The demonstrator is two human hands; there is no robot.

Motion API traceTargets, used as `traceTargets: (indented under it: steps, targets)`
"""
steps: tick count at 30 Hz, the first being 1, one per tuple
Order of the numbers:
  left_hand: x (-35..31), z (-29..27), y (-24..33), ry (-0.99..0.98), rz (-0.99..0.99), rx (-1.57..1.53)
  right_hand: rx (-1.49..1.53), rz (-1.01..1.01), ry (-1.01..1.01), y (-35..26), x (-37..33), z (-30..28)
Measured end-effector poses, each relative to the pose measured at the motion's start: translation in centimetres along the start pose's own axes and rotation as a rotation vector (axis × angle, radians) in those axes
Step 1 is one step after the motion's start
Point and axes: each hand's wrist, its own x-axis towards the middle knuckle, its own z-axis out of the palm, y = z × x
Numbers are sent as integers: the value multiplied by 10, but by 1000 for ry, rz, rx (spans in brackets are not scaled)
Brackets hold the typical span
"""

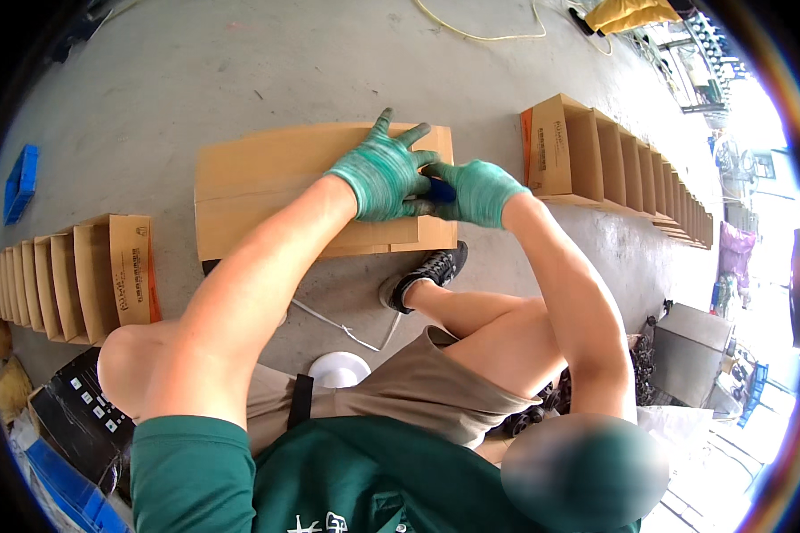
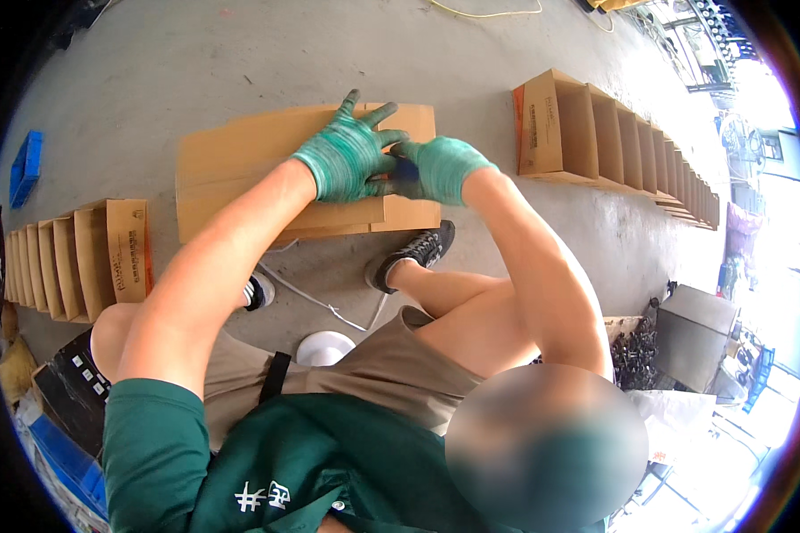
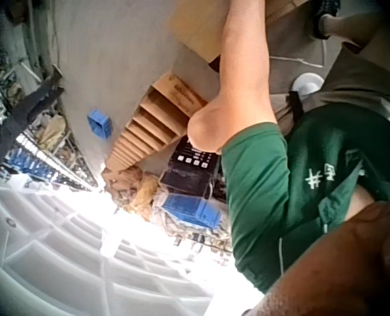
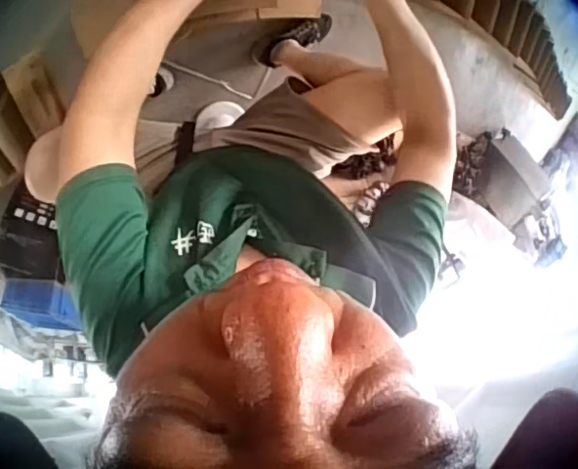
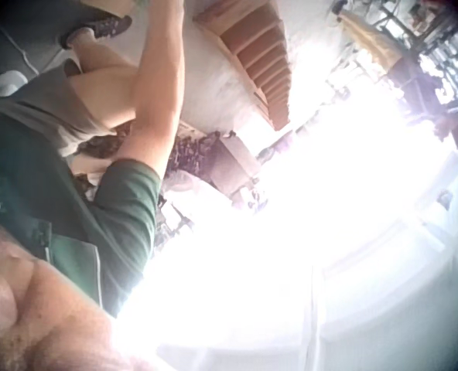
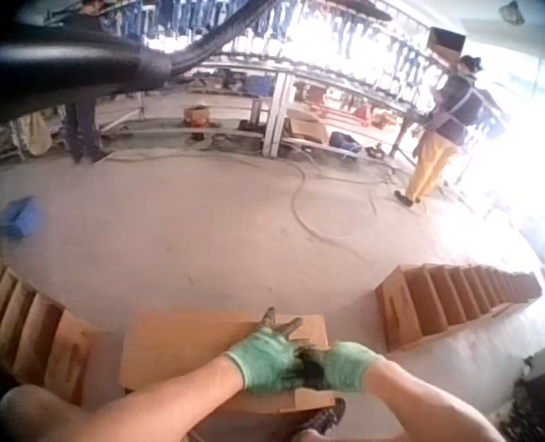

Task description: The person sits on the floor and repeatedly assembles and seals cardboard boxes. They fold the flaps of each box and use a handheld tape dispenser to apply packing tape to the seams. The person handles the boxes one at a time, moving the sealed units to a stack nearby.

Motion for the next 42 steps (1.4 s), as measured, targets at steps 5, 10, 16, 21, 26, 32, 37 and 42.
traceTargets:
  steps: [5,10,16,21,26,32,37,42]
  targets:
    - [19,-3,4,-169,-7,64,125,-33,84,44,48,103]
    - [18,20,5,82,-47,47,538,194,360,65,114,156]
    - [-61,35,-28,283,-386,76,733,658,559,27,139,174]
    - [-187,60,-86,484,-635,181,-162,230,186,-6,42,45]
    - [-198,73,-100,581,-687,-112,-129,136,212,1,13,15]
    - [-215,73,-127,496,-646,-172,-130,108,231,-25,66,5]
    - [-208,61,-99,586,-832,-429,-80,187,213,-31,89,69]
    - [-238,61,-92,425,-1247,-491,859,154,396,-70,40,85]
